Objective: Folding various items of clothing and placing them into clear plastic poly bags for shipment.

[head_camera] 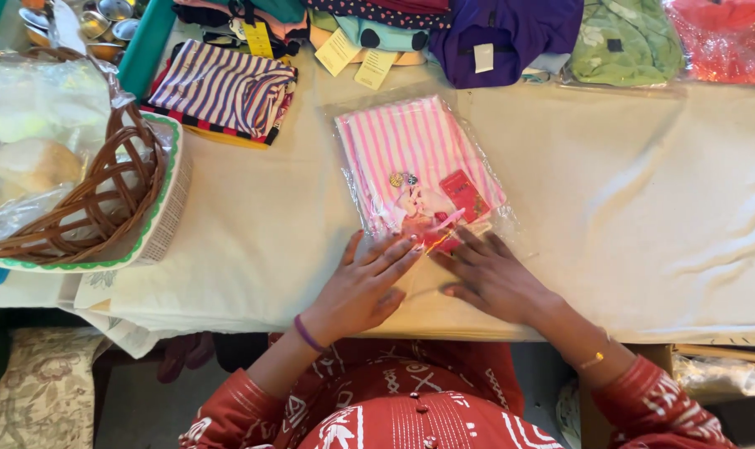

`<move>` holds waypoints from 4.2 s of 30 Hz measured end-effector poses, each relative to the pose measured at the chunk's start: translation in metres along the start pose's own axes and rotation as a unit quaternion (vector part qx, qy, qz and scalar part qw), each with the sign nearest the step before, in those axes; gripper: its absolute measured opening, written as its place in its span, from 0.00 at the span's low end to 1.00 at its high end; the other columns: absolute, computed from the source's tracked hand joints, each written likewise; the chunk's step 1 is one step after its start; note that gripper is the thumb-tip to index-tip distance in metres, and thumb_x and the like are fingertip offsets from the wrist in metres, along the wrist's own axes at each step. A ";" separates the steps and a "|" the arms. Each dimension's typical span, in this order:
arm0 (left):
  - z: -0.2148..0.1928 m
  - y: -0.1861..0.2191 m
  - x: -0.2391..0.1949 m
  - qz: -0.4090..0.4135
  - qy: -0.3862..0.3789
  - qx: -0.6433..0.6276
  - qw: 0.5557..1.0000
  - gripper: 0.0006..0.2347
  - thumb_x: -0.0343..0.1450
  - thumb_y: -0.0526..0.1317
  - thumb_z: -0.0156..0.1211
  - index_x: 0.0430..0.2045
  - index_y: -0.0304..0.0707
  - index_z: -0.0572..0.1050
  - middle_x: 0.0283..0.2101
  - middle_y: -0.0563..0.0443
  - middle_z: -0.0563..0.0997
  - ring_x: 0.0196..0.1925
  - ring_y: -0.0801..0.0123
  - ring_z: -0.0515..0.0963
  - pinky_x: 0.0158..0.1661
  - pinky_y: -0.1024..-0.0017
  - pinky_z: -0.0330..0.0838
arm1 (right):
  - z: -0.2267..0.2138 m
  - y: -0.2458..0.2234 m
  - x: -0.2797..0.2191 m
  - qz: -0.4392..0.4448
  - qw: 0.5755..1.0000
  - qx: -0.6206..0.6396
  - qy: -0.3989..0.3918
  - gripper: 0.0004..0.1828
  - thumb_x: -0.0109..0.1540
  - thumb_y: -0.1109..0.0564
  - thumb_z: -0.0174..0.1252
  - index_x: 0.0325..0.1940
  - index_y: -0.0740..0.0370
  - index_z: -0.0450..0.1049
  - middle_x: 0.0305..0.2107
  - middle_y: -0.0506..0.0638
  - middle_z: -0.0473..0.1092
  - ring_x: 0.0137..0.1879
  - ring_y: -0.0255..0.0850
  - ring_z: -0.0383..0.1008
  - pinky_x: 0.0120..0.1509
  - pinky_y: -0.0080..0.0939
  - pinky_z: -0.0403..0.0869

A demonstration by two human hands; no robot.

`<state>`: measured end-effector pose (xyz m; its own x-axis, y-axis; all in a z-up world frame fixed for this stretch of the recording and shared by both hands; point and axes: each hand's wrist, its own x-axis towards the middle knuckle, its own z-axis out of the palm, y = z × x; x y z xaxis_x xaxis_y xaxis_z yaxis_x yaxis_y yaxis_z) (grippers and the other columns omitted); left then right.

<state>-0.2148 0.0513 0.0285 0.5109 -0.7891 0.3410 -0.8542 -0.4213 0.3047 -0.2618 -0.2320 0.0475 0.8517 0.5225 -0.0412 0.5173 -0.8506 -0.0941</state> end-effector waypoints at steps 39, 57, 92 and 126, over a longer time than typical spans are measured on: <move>-0.021 -0.038 -0.001 0.009 0.060 -0.052 0.997 0.24 0.65 0.49 0.66 0.53 0.38 0.80 0.54 0.49 0.79 0.57 0.60 0.71 0.57 0.60 0.54 | 0.053 0.165 -0.004 0.086 0.885 0.420 0.180 0.08 0.65 0.60 0.60 0.48 0.61 0.79 0.50 0.51 0.75 0.63 0.39 0.71 0.60 0.38 0.75; 0.022 -0.061 0.014 -0.316 0.244 -0.267 0.877 0.16 0.72 0.29 0.57 0.52 0.39 0.61 0.16 0.52 0.73 0.15 0.72 0.71 0.20 0.69 0.61 | 0.022 0.133 0.022 0.052 0.902 0.359 0.232 0.16 0.63 0.66 0.59 0.55 0.62 0.77 0.34 0.49 0.73 0.42 0.38 0.70 0.48 0.38 0.71; -0.063 -0.090 0.150 -0.170 0.335 -0.478 0.794 0.06 0.76 0.37 0.58 0.40 0.32 0.74 0.21 0.62 0.75 0.21 0.87 0.67 0.20 0.80 0.54 | -0.038 0.229 0.117 0.074 0.775 0.370 0.508 0.07 0.78 0.57 0.61 0.55 0.60 0.70 0.42 0.42 0.69 0.42 0.27 0.66 0.48 0.28 0.70; 0.079 -0.081 0.162 -0.274 0.054 0.056 0.959 0.29 0.74 0.52 0.41 0.70 0.36 0.59 0.75 0.42 0.57 0.77 0.54 0.52 0.70 0.41 0.38 | 0.058 0.096 0.159 0.201 0.971 0.037 0.125 0.38 0.65 0.45 0.46 0.80 0.47 0.49 0.78 0.50 0.43 0.81 0.51 0.41 0.76 0.70 0.45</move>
<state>-0.0704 -0.0781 -0.0110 0.8880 -0.3872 0.2481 -0.4561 -0.8100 0.3685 -0.0816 -0.2273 -0.0257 0.9821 0.1103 0.1529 0.1390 -0.9715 -0.1920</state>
